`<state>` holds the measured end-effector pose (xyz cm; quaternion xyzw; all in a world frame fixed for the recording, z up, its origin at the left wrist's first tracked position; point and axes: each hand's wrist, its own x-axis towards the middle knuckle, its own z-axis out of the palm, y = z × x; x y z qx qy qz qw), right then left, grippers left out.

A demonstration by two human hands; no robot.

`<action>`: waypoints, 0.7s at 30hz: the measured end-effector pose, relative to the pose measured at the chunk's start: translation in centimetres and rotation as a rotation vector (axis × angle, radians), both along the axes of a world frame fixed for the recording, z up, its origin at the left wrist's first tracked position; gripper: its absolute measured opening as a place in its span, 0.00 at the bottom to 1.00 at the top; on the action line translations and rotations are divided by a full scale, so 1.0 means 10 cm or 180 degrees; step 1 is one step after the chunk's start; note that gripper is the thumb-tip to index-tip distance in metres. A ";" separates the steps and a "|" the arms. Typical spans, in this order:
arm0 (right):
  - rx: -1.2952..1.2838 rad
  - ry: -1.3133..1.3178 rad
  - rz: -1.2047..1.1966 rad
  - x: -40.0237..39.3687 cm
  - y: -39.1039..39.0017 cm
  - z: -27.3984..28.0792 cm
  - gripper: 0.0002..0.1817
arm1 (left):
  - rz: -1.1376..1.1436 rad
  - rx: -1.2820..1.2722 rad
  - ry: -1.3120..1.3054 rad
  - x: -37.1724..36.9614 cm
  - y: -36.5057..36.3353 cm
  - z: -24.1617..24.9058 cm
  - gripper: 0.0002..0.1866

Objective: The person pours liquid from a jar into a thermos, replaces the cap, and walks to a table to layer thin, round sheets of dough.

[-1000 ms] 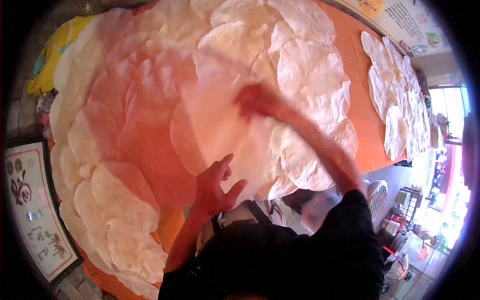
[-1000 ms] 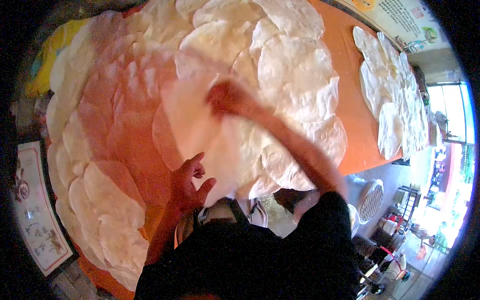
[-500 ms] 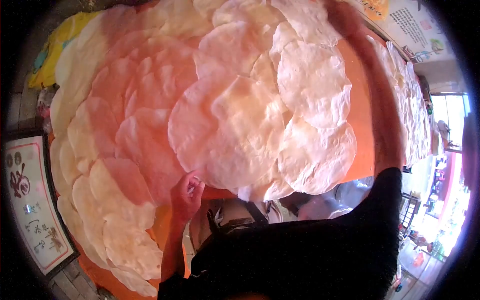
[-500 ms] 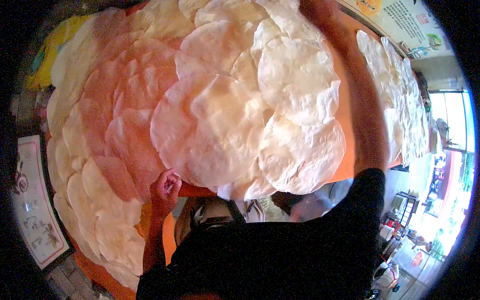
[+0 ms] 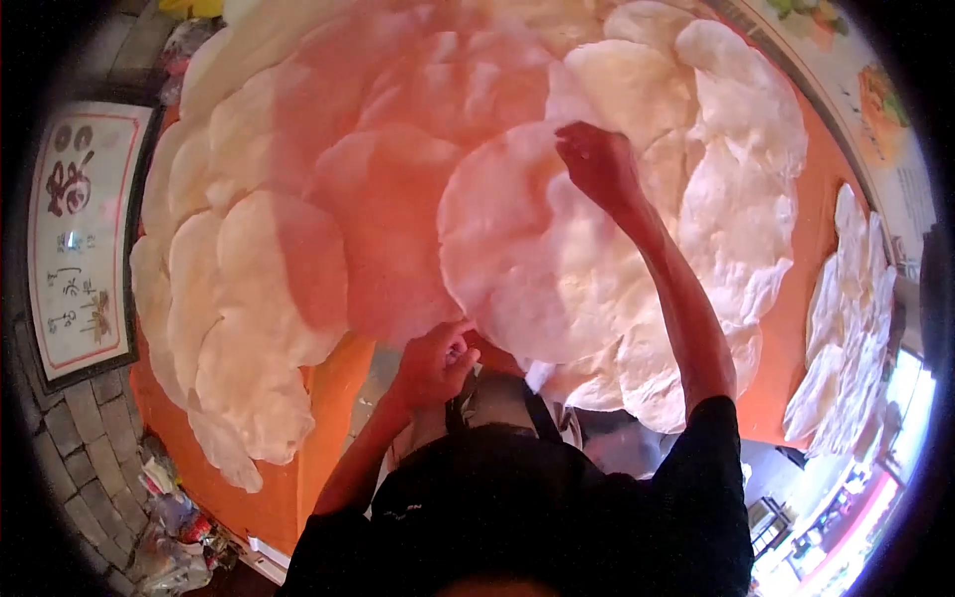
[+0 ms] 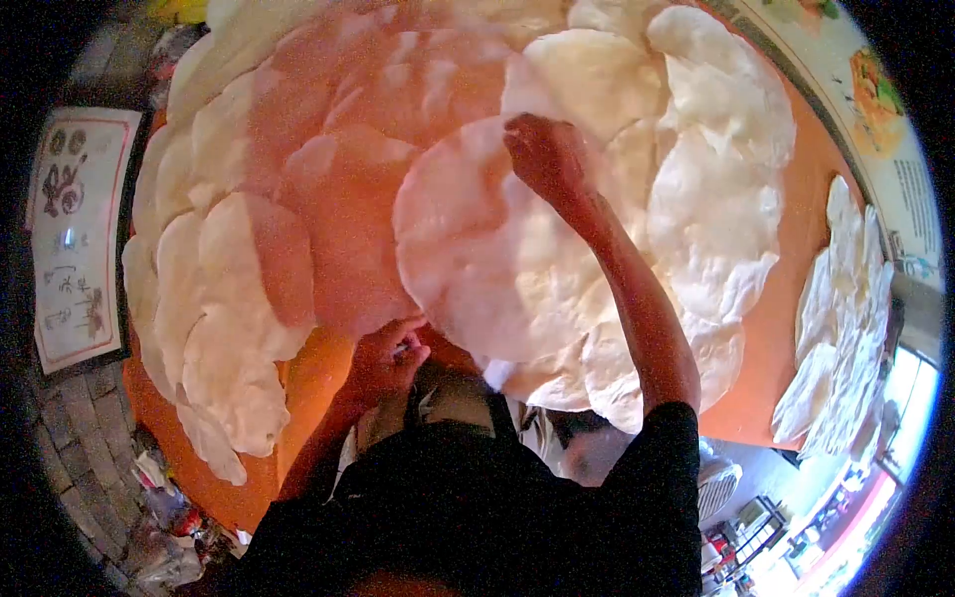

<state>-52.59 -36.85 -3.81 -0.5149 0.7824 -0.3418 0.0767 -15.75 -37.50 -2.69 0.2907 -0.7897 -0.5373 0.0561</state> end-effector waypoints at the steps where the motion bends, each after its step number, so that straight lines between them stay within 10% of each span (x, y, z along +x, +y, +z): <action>1: -0.0148 0.0058 0.0097 -0.01 -0.24 0.00 0.09 | -0.0118 0.0027 -0.0044 0.03 -0.03 0.02 0.22; 12: 0.1398 0.1154 0.0267 -0.48 -1.87 -0.37 0.37 | 0.0156 -0.0017 -0.0511 0.75 -0.54 0.07 0.21; 17: 0.1424 0.1123 0.1648 -0.52 -1.96 -0.21 0.27 | 0.0366 -0.0281 -0.0215 0.94 -0.81 0.03 0.19; 21: 0.1020 0.1912 0.1055 -0.61 -1.86 0.68 0.07 | 0.0489 -0.0170 -0.0186 0.95 -0.91 0.02 0.19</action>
